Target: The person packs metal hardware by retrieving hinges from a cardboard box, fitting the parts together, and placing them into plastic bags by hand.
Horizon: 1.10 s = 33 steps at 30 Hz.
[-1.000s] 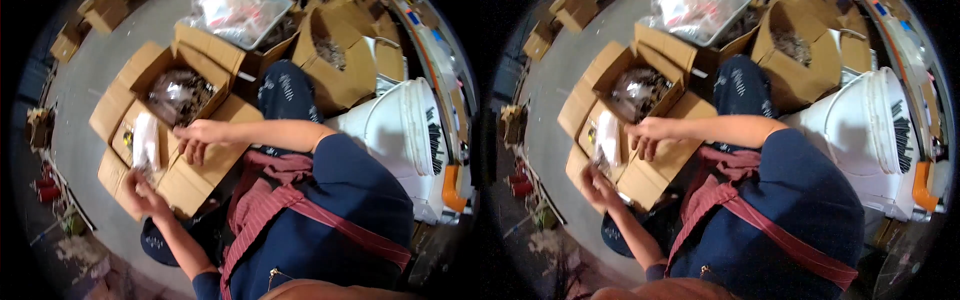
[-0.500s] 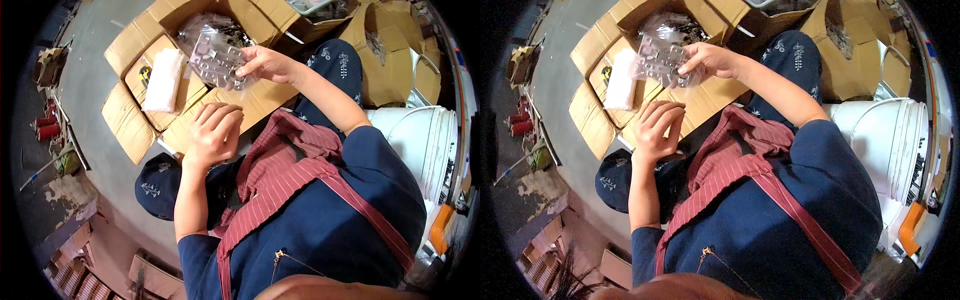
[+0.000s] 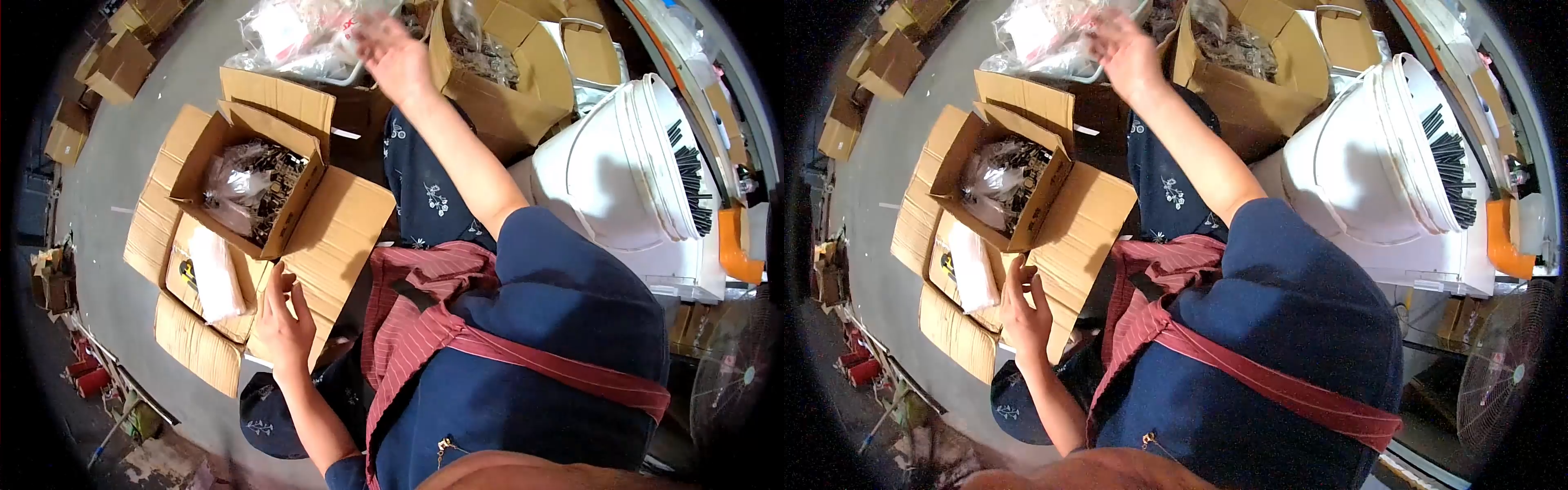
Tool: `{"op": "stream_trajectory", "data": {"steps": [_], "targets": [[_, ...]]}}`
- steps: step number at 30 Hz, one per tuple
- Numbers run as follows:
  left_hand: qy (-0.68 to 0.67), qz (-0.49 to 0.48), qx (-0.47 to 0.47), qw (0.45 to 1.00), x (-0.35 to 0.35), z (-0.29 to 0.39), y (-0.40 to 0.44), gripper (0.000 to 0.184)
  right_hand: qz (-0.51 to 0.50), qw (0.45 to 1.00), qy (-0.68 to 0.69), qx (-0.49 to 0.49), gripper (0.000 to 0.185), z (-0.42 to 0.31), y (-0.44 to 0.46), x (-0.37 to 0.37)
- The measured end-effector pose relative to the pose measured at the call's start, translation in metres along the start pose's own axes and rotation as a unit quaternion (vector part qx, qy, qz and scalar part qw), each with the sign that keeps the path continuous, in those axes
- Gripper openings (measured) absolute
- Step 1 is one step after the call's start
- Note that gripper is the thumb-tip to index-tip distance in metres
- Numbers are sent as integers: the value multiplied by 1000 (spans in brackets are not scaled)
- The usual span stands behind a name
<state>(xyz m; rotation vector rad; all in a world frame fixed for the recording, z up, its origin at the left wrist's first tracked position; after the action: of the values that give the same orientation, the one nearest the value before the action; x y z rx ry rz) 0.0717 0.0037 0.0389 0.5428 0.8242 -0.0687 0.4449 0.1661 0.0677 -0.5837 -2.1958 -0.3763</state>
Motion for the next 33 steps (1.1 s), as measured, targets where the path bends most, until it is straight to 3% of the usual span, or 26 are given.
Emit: {"op": "stream_trajectory", "data": {"steps": [2,4,6,9,12,15,18,20,22,26,28,30,31,33], "targets": [[38,-26,57,997,4,4,5,32,-31,976,-206,65,30,40,-15,1],[97,-46,114,988,13,8,7,24,-94,945,-289,122,24,80,-34,16],[113,-82,99,985,22,2,5,21,-209,905,-366,53,26,117,-40,33],[94,-84,100,987,23,-4,5,21,-341,804,-486,36,28,167,-35,57],[112,-100,99,984,30,-24,-1,16,-418,649,-631,80,29,210,-41,83],[130,-110,82,982,35,-39,-4,13,-493,517,-681,162,27,279,-33,82],[159,-163,61,972,43,-54,-8,14,-484,267,-811,191,23,303,-36,67],[178,-194,39,964,46,-62,-10,17,-524,143,-809,224,33,296,-66,66],[195,-212,11,957,50,-64,-11,21,-503,117,-821,243,42,289,-95,64],[194,-212,1,958,50,-69,-15,28,-433,367,-799,196,58,346,-78,-11],[194,-220,1,956,52,-67,-17,32,-459,386,-790,130,49,343,-75,-25],[181,-201,13,963,50,-64,-15,36,-420,428,-800,0,44,335,-79,-31],[193,-198,8,961,49,-63,-12,49,-393,435,-810,14,43,326,-79,-34],[167,-154,-17,974,43,-59,-4,57,-333,547,-768,-28,42,318,-67,-26]]}}
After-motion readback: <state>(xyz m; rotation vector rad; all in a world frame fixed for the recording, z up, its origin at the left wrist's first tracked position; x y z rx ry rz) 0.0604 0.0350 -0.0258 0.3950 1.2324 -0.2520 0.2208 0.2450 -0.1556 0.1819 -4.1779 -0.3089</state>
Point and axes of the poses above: each hand's wrist, its own y-axis towards the middle knuckle, its own x-axis out of the palm, z = x × y, the point moved 7 cm from there along y, towards the middle knuckle, and after that the axes turned 10 degrees about z, right-handed, at the moved point
